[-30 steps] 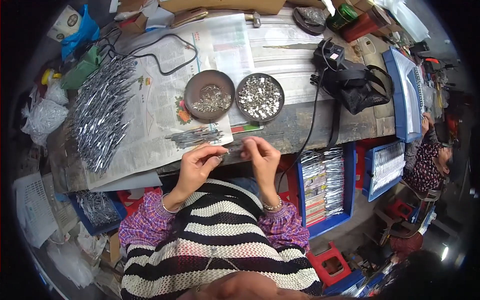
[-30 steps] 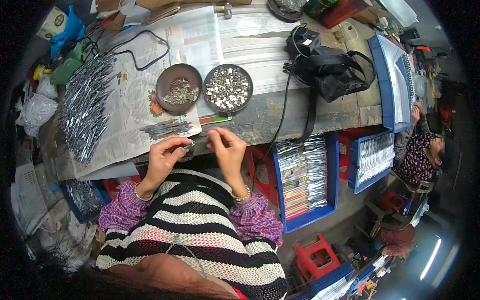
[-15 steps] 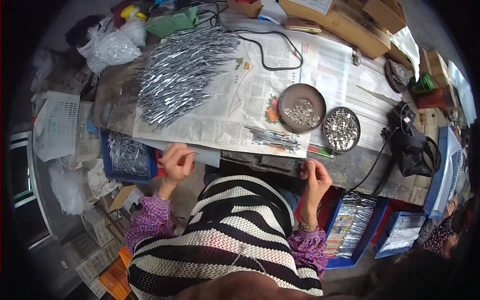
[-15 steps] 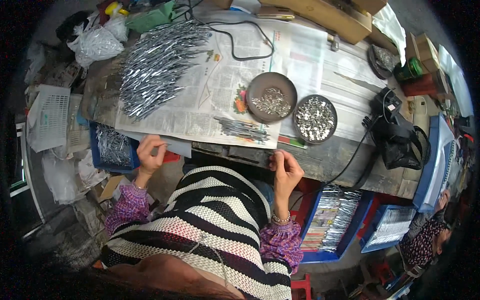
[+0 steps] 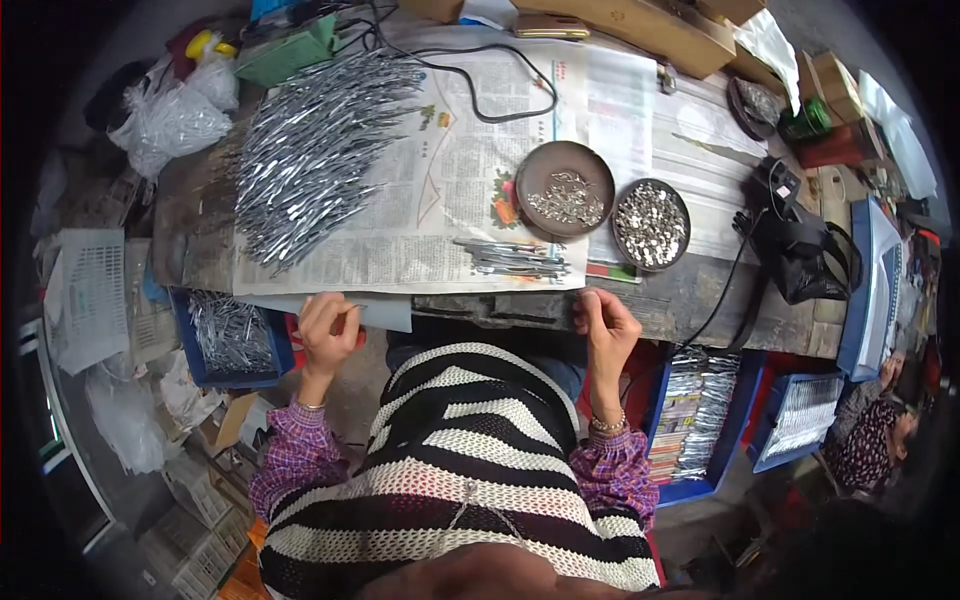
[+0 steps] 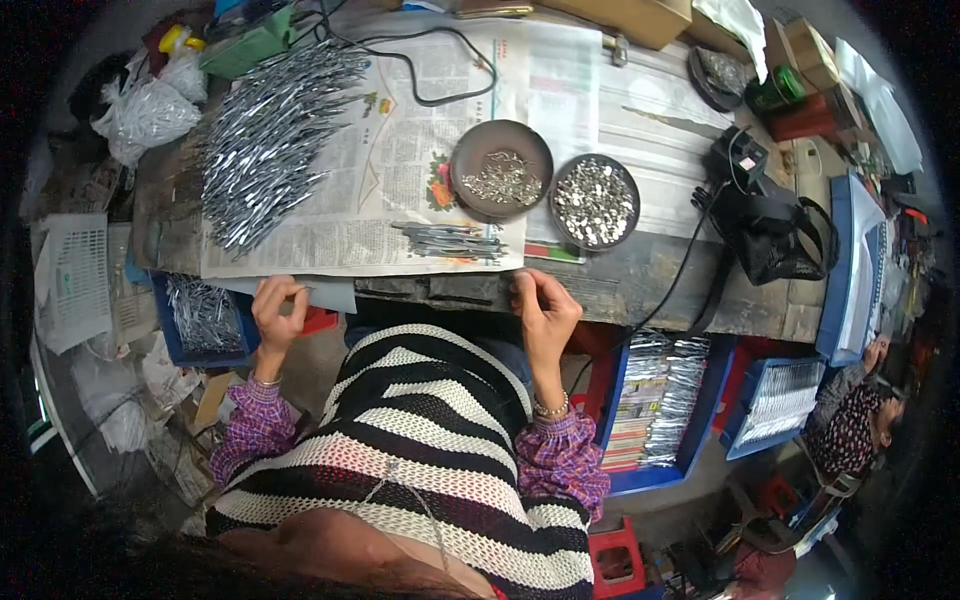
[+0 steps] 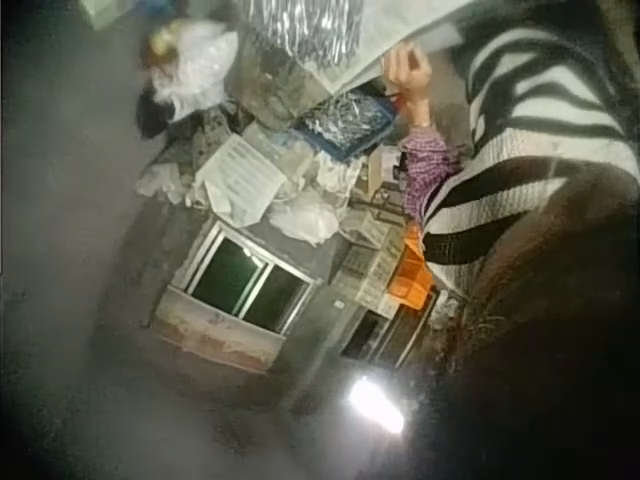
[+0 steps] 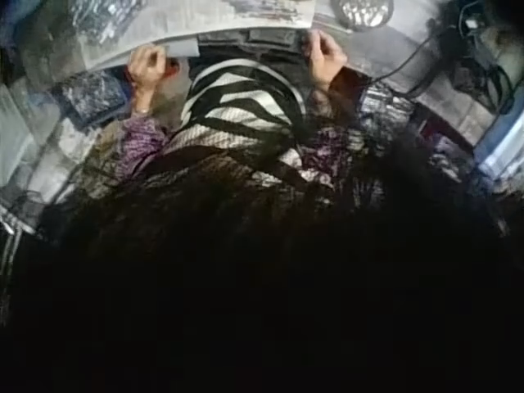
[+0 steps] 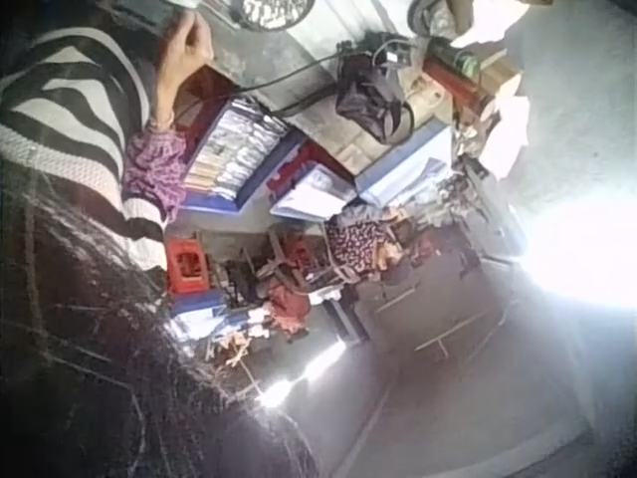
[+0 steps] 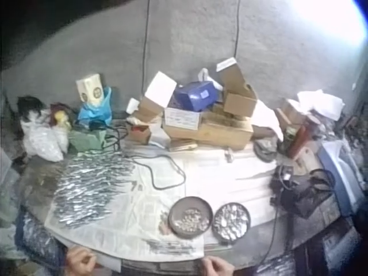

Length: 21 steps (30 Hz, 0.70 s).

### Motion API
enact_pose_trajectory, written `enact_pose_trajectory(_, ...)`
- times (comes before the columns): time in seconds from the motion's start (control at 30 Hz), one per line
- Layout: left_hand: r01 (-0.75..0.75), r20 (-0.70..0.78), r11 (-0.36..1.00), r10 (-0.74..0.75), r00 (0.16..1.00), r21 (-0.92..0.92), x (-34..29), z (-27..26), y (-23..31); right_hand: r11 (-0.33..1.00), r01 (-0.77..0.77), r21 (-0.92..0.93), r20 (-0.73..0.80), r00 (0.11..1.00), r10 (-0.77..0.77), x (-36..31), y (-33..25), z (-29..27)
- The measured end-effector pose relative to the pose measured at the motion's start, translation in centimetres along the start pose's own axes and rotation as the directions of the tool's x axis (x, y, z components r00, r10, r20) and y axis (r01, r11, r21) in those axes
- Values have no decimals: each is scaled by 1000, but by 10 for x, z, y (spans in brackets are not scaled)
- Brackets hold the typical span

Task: Assembling small metal hardware components by hand at a workbench.

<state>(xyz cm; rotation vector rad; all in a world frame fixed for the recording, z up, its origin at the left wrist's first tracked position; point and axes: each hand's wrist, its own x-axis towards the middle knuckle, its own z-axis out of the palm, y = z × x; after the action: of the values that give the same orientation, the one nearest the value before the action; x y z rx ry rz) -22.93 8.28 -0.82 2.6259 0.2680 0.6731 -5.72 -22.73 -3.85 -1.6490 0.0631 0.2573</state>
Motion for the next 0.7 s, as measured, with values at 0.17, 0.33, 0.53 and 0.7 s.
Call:
enact_pose_trajectory(0.17,160,161,886,-98,982,-436,46,21,50,999,38,-21,45,998,-37,0,-3,0)
enact_pose_trajectory(0.33,52,236,878,71,969,-475,109,67,81,997,65,-49,33,997,-63,-1,-6,-1)
enact_pose_trajectory(0.53,-50,278,897,189,942,-440,130,111,94,983,145,-112,28,989,-143,0,-2,-1)
enact_pose_trajectory(0.7,-84,239,917,189,952,-391,128,99,90,967,193,-163,40,981,-189,1,-5,-2)
